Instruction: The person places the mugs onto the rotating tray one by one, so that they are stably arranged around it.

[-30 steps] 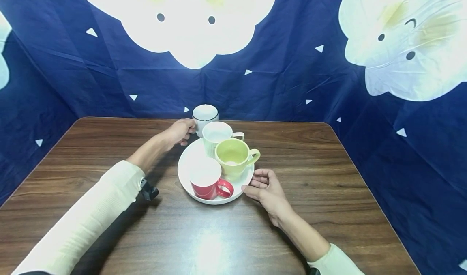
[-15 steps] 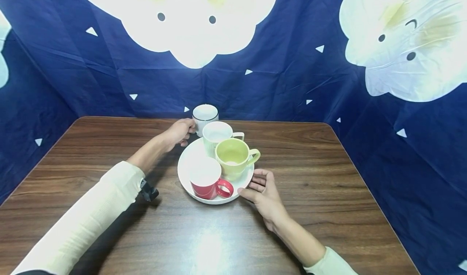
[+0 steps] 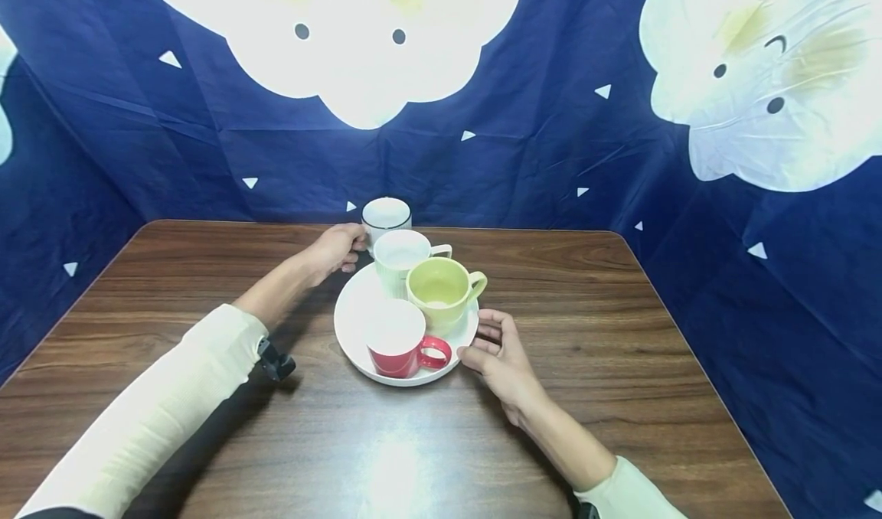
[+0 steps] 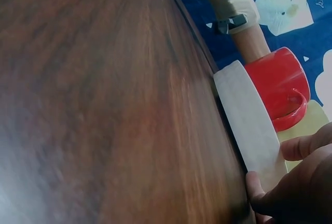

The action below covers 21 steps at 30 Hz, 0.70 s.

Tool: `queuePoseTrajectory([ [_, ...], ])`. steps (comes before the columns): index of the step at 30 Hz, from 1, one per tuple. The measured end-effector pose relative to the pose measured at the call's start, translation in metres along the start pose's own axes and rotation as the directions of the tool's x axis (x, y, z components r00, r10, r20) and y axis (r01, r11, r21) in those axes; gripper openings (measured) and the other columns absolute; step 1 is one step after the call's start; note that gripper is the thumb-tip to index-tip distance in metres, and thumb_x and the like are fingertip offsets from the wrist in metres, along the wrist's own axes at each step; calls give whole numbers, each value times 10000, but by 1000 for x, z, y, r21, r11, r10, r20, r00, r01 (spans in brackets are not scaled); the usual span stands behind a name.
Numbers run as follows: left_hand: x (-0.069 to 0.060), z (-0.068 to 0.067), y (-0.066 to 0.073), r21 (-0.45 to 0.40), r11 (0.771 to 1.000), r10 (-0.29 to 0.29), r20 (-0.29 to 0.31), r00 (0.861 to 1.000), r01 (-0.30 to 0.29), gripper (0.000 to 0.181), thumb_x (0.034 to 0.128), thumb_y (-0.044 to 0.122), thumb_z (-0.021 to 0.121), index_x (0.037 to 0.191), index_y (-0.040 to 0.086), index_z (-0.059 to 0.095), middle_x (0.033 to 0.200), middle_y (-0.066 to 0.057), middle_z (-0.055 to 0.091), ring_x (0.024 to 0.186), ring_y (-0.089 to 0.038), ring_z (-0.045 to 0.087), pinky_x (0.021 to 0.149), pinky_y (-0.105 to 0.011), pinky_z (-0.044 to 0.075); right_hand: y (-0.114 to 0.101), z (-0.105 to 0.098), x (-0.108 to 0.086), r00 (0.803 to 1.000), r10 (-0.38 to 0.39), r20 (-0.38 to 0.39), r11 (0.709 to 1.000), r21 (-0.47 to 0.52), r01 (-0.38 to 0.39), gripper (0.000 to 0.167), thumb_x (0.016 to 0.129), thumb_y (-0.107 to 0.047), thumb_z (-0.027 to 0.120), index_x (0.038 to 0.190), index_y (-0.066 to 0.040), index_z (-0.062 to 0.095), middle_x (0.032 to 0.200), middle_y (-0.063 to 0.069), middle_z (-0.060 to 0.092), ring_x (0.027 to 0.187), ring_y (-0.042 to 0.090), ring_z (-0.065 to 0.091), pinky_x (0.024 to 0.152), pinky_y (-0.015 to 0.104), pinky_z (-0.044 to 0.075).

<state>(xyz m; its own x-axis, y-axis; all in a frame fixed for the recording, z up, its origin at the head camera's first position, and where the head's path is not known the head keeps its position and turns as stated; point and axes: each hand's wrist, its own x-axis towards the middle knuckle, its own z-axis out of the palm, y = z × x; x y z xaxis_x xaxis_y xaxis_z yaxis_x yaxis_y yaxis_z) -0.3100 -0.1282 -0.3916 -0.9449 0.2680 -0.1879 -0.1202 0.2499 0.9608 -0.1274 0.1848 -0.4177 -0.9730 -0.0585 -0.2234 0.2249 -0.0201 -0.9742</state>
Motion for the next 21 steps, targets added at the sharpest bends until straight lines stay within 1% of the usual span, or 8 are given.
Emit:
queuePoseTrajectory([
  [5,0,-1,-3,-49,999,15,-6,1000,-15,307,1153,147,282,858,138,365,879,10,342,650,-125,264,642,-247,306,-2,-3,4,1000,5,18,1000,-8,-5,730,975,110,660,1620,-19,341,1595,244,447,1253,213,609,964,243,628],
  [11,-1,-6,-8,-103,994,18,-21,1000,-20,289,1143,143,294,861,144,359,859,29,339,645,-116,249,659,-244,302,-4,-7,9,999,7,39,999,-32,-6,730,987,105,642,1642,-23,348,1610,247,448,1218,175,639,970,260,634],
  [17,-4,-9,-11,-140,990,-3,-74,997,-7,273,1131,148,335,862,133,382,885,21,372,633,-100,254,653,-224,320,-4,-11,14,999,11,46,999,-35,-9,735,984,108,662,1648,-23,375,1609,256,458,1183,146,661,968,258,642],
  [21,-7,-13,-13,-140,990,-29,-111,993,13,272,1137,169,341,871,134,382,964,-12,392,641,-94,261,667,-215,346,-5,-14,18,998,4,56,999,-35,-3,725,986,121,652,1649,-15,392,1605,262,453,1158,122,667,967,260,645],
])
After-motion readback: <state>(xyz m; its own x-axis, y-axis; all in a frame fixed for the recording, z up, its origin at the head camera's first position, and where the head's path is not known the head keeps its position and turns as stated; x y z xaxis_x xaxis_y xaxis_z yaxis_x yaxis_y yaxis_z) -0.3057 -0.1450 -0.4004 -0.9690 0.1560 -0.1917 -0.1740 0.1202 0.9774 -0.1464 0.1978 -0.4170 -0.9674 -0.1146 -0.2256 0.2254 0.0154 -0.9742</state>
